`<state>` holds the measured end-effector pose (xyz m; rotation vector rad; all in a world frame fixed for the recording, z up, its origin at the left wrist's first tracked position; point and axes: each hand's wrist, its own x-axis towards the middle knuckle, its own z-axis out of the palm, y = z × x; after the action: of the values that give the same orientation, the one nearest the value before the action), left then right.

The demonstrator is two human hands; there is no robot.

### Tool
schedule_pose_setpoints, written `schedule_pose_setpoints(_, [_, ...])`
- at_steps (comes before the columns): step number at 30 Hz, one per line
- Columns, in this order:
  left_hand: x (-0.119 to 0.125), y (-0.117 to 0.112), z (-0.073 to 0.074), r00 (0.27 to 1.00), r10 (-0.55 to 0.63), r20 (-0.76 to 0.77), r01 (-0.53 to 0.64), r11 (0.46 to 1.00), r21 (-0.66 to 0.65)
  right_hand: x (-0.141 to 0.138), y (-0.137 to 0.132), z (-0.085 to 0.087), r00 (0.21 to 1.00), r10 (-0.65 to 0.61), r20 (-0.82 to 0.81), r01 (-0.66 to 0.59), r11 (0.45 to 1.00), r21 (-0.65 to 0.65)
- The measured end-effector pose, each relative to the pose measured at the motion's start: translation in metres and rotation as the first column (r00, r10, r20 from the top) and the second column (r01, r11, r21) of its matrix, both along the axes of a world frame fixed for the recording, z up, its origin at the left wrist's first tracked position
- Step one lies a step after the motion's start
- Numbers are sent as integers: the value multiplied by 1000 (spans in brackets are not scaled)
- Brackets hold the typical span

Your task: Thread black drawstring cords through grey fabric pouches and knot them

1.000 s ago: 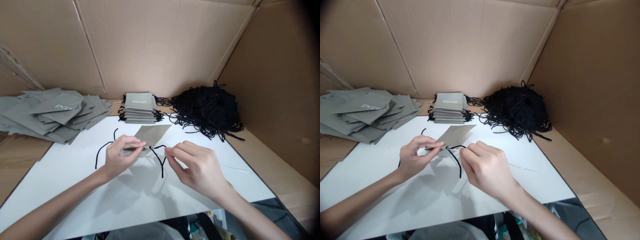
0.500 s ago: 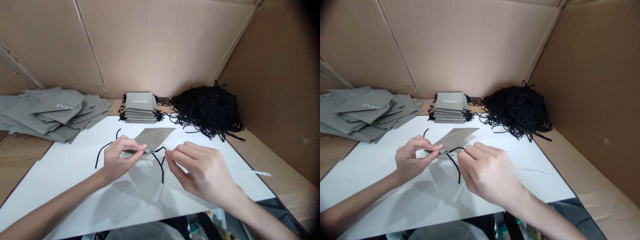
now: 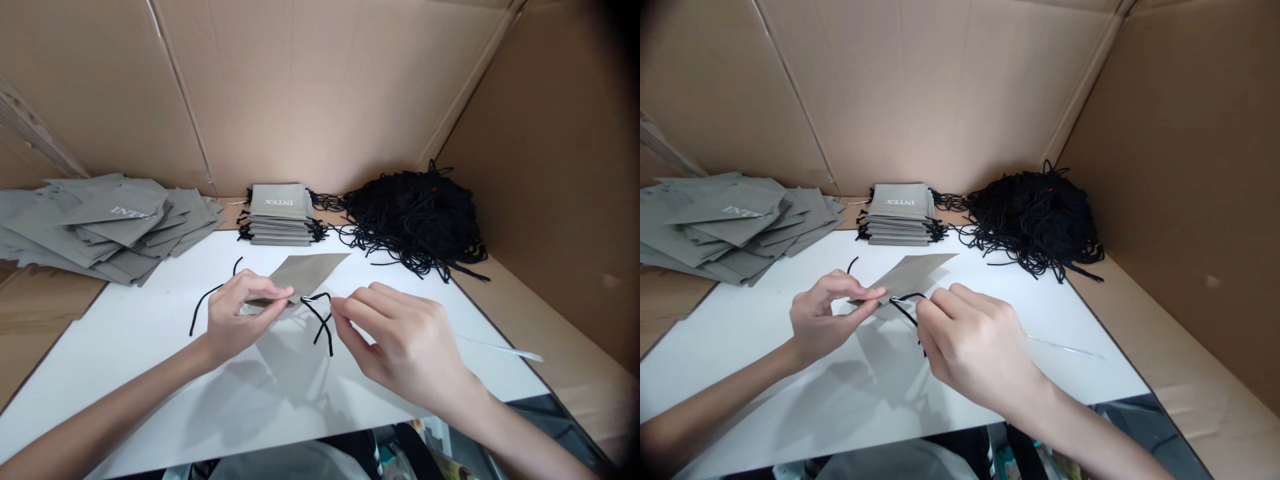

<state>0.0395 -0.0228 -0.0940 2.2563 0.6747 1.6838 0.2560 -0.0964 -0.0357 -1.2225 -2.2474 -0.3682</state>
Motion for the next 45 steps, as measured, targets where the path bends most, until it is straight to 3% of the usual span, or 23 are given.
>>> schedule_pose_setpoints(20, [2,0,2,1000,29,-8,-28,996,85,3,0,-1,996,10,-93,-13,1000,-28])
schedule_pose_setpoints(36, [2,0,2,999,26,-20,-24,997,71,1,0,1,998,12,-58,-14,1000,-24])
schedule_pose_setpoints(45, [6,0,5,999,17,-28,-13,991,132,-2,3,-1,999,10,-32,-11,1000,-28])
